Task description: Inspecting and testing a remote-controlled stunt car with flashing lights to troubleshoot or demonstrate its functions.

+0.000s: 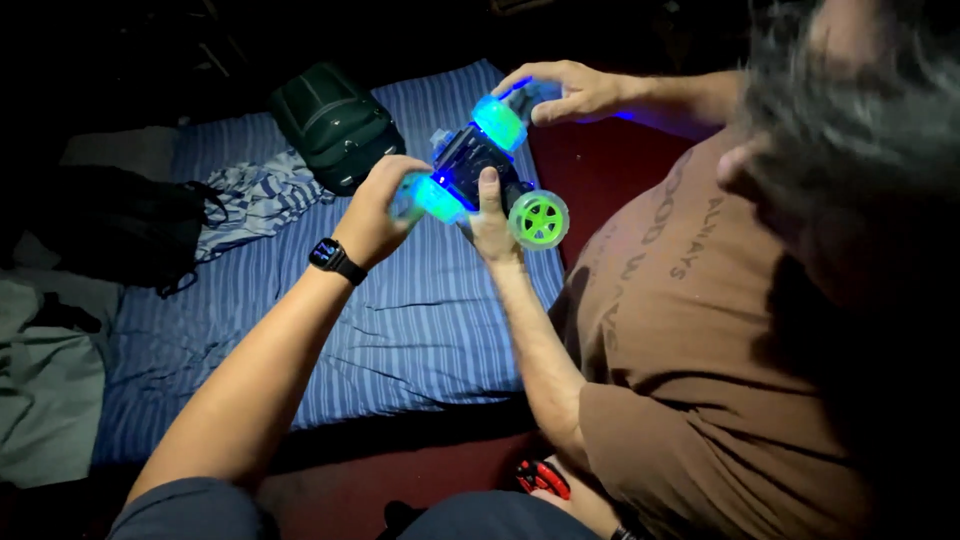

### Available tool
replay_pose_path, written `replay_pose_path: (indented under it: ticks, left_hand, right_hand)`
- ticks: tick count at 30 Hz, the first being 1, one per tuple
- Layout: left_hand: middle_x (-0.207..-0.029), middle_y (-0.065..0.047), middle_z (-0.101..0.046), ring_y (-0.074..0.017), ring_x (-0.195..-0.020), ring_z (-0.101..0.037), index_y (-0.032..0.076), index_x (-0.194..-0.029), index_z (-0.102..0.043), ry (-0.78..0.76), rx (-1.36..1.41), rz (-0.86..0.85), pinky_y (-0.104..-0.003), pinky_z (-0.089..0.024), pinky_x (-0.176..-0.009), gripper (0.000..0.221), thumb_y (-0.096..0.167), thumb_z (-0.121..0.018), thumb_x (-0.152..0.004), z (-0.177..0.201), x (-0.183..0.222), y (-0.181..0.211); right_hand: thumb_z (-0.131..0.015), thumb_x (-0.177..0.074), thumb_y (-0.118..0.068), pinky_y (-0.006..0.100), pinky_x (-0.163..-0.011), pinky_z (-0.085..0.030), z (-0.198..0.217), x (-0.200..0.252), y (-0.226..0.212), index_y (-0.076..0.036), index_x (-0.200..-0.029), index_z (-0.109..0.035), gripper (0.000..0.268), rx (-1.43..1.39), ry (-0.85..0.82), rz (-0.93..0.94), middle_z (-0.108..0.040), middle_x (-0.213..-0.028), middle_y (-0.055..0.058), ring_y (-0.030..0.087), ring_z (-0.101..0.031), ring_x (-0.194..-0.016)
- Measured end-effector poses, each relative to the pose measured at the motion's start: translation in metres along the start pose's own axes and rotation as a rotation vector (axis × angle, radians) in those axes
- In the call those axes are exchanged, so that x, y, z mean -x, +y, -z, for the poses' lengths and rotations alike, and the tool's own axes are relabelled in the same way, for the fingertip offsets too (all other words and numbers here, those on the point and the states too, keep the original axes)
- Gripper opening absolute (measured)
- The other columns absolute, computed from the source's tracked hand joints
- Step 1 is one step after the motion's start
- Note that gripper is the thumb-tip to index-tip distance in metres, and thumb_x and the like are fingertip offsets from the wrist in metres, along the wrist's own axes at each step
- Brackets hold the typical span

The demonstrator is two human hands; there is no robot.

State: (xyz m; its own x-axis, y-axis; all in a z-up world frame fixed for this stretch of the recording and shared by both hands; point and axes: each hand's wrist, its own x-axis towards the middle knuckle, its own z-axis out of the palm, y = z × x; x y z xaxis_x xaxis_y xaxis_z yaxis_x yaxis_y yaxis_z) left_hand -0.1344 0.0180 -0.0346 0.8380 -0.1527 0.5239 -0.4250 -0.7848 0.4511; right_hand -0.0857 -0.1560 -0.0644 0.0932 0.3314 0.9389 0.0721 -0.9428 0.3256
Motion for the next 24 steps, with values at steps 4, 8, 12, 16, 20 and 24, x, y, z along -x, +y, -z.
replay_pose_path:
  ticks: [4, 8, 12, 16, 20, 24]
  left_hand:
    - [-0.121, -0.010, -0.062, -0.0261, -0.103, -0.072, 0.021, -0.133, -0.059, -0.028, 0.506, 0.360, -0.041, -0.059, -0.092, 0.056, -0.001, -0.077, -0.084, -0.016, -0.001, -0.002]
    - [-0.110, -0.015, -0.060, -0.0237, -0.093, -0.070, 0.008, -0.123, -0.061, -0.030, 0.672, 0.392, -0.039, -0.062, -0.083, 0.046, -0.005, -0.078, -0.082, -0.021, -0.001, 0.006]
    - [-0.104, -0.007, -0.067, -0.0156, -0.085, -0.067, 0.010, -0.114, -0.063, -0.056, 0.466, 0.311, -0.030, -0.058, -0.076, 0.036, 0.008, -0.082, -0.084, -0.016, -0.003, 0.012]
    - [-0.107, -0.003, -0.073, -0.0146, -0.085, -0.070, 0.015, -0.114, -0.065, -0.074, 0.296, 0.287, -0.029, -0.059, -0.076, 0.038, 0.019, -0.086, -0.083, -0.014, -0.001, 0.021]
    - [-0.110, -0.005, -0.074, -0.0209, -0.093, -0.070, 0.014, -0.121, -0.065, -0.001, 0.188, 0.273, -0.034, -0.057, -0.082, 0.042, 0.016, -0.084, -0.083, -0.027, 0.014, 0.024]
    - [-0.111, -0.009, -0.068, -0.0223, -0.093, -0.067, 0.011, -0.127, -0.056, 0.141, 0.197, 0.317, -0.036, -0.056, -0.083, 0.046, 0.021, -0.079, -0.088, -0.055, 0.048, 0.018]
  right_hand:
    - [-0.085, -0.089, -0.013, 0.035, -0.083, -0.062, 0.020, -0.018, 0.035, -0.005, -0.126, -0.063, 0.044, 1.254, 0.146, 1.048, -0.073, -0.112, 0.010, 0.012, -0.064, -0.100]
    - [-0.080, -0.095, -0.015, 0.028, -0.094, -0.058, 0.001, -0.001, 0.018, -0.001, -0.124, -0.063, 0.036, 1.774, 0.234, 1.066, -0.072, -0.114, 0.010, 0.011, -0.064, -0.106]
    - [-0.072, -0.097, -0.035, 0.031, -0.093, -0.054, 0.036, 0.130, 0.045, -0.007, -0.112, -0.069, 0.032, 2.524, 1.008, 1.290, -0.075, -0.104, 0.008, 0.015, -0.067, -0.097]
    - [-0.074, -0.085, -0.053, 0.040, -0.071, -0.052, 0.223, 0.260, 0.149, -0.028, -0.100, -0.065, 0.030, 2.062, 3.445, 0.459, -0.077, -0.089, -0.001, 0.025, -0.073, -0.083]
    - [-0.073, -0.084, -0.053, 0.041, -0.072, -0.051, 0.228, 0.245, 0.151, -0.028, -0.100, -0.066, 0.031, 2.067, 3.463, 0.458, -0.077, -0.088, -0.001, 0.026, -0.072, -0.081]
    - [-0.076, -0.079, -0.054, 0.038, -0.075, -0.053, 0.226, 0.231, 0.146, -0.028, -0.102, -0.069, 0.036, 1.992, 3.485, 0.665, -0.080, -0.093, 0.000, 0.026, -0.075, -0.086]
